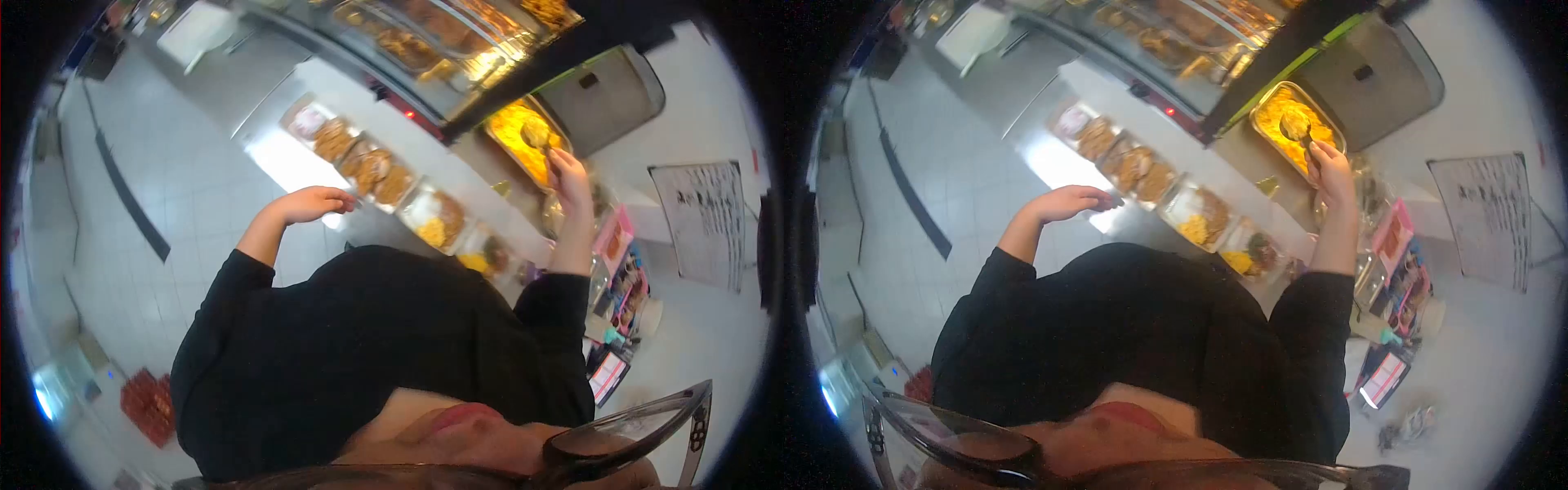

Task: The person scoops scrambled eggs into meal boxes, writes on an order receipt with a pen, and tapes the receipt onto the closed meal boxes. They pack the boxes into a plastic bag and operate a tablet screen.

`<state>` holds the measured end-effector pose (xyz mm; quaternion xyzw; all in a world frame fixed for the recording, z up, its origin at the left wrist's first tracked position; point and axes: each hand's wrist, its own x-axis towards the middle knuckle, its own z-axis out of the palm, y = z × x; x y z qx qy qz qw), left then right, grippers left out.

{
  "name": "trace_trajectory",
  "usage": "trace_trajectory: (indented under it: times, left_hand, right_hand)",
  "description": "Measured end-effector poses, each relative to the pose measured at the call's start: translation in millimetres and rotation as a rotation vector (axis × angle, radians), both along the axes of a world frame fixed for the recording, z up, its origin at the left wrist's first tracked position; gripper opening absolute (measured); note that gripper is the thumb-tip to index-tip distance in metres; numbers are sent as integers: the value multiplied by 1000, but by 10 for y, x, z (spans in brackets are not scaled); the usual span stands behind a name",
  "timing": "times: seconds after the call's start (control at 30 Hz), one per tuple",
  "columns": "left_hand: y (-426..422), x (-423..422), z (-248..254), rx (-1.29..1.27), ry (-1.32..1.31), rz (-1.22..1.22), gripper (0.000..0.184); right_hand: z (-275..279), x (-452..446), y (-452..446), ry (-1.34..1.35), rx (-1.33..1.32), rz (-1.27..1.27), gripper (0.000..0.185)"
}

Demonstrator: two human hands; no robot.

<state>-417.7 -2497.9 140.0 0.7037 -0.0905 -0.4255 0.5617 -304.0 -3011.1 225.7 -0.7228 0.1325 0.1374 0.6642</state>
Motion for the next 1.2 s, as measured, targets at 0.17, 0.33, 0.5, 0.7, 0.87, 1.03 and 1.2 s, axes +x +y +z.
trace_trajectory:
  times: [0.17, 0.33, 0.5, 0.7, 0.87, 1.03, 1.2]
  left_hand:
    - [443, -416, -215, -21, 79, 251, 39]
    - [644, -750, -26, 55, 74, 352, 38]
    - [957, -1223, -161, 81, 140, 486, 40]
    - [1131, -1548, -291, 45, 234, 646, 42]
    - [1076, -1512, -451, 24, 279, 668, 43]
    - [807, -1161, -419, -8, 210, 555, 44]
    - [539, -949, -421, 38, 173, 557, 43]
  right_hand:
    - [172, -429, 1301, 114, 202, 232, 16]
    - [-371, -355, 2554, 217, 364, 466, 18]
    - [-1349, -167, 3609, -637, -575, 501, 22]
    - [-1684, -411, 4028, -716, -1171, 786, 40]
    - [-1464, -431, 3873, -682, -1052, 785, 44]
    - [-1579, -371, 3807, -759, -700, 532, 34]
    - [-1198, -419, 3135, 118, 314, 286, 19]
